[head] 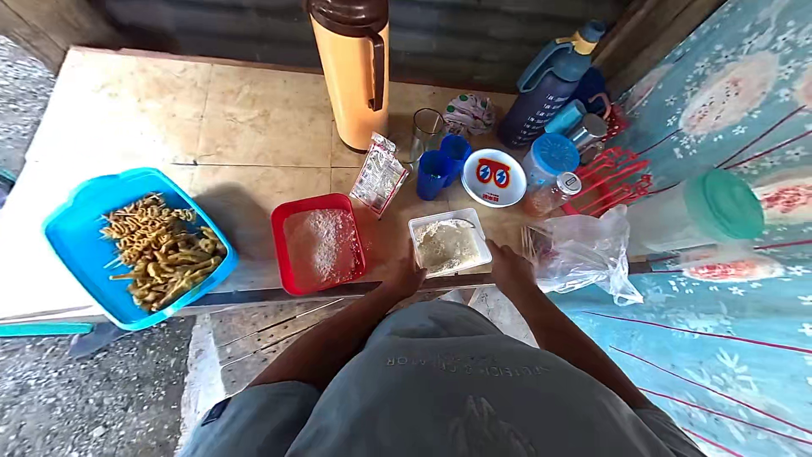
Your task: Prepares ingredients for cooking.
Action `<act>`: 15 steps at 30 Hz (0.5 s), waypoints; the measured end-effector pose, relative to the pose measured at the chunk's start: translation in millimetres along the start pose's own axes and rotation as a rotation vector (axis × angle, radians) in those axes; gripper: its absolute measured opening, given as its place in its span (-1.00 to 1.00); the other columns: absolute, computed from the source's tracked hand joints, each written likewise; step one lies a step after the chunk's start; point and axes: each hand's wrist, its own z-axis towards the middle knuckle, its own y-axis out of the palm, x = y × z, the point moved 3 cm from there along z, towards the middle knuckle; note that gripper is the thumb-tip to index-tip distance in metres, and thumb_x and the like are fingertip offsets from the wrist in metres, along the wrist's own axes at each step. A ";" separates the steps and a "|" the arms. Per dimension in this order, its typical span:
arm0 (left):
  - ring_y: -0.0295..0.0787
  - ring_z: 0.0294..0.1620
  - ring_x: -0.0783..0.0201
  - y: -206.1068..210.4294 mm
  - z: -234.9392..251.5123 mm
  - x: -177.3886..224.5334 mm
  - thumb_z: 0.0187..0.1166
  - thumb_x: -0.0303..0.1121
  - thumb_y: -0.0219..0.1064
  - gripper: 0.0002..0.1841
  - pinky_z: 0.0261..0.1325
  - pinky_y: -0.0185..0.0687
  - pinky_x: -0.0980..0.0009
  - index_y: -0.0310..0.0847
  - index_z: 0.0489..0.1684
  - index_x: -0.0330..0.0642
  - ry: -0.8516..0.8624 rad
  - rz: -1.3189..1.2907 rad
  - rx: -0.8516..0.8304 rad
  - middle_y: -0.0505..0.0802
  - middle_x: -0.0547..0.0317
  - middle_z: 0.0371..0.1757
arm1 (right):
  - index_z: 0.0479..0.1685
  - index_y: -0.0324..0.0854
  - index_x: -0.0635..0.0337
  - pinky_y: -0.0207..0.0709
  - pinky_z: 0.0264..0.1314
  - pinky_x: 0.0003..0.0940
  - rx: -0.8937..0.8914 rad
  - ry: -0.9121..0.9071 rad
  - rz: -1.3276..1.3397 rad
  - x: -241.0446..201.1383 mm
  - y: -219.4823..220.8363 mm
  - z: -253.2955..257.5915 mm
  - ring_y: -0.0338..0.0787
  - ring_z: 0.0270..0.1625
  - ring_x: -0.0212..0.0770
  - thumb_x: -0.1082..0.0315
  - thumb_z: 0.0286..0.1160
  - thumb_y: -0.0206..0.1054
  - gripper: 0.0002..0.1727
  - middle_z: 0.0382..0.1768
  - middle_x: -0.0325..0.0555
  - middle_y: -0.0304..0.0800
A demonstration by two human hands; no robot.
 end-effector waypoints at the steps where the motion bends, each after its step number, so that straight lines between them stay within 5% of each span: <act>1: 0.80 -0.03 -0.01 -0.9 0.8 0.6 0.78 -0.29 0.18 -0.08 0.24 0.67 0.09 -0.57 0.92 -0.22 -0.008 0.011 0.008 0.76 -0.23 0.01 | 0.92 0.09 -0.18 0.59 0.30 0.30 -0.014 -0.002 0.021 -4.8 3.6 7.3 0.75 0.35 0.31 0.48 0.74 0.00 -0.27 0.56 0.20 0.57; 8: 0.78 -0.05 -0.02 -9.8 8.4 -4.9 0.77 -0.30 0.19 -0.07 0.19 0.68 0.03 -0.59 0.94 -0.09 -0.044 0.047 0.031 0.76 -0.17 -0.03 | 0.87 0.22 -0.16 0.53 0.43 0.31 -0.044 -0.172 0.116 -15.6 8.1 24.7 0.71 0.45 0.29 0.43 0.81 -0.05 -0.37 0.45 0.22 0.68; 15: 0.78 -0.08 -0.01 -10.0 13.1 -9.2 0.75 -0.32 0.22 -0.07 0.18 0.68 0.05 -0.54 0.95 -0.07 -0.039 0.015 0.037 0.76 -0.18 -0.04 | 0.82 0.32 -0.17 0.57 0.33 0.31 0.005 -0.377 0.139 -36.2 6.1 35.6 0.77 0.36 0.27 0.44 0.81 -0.04 -0.39 0.33 0.22 0.77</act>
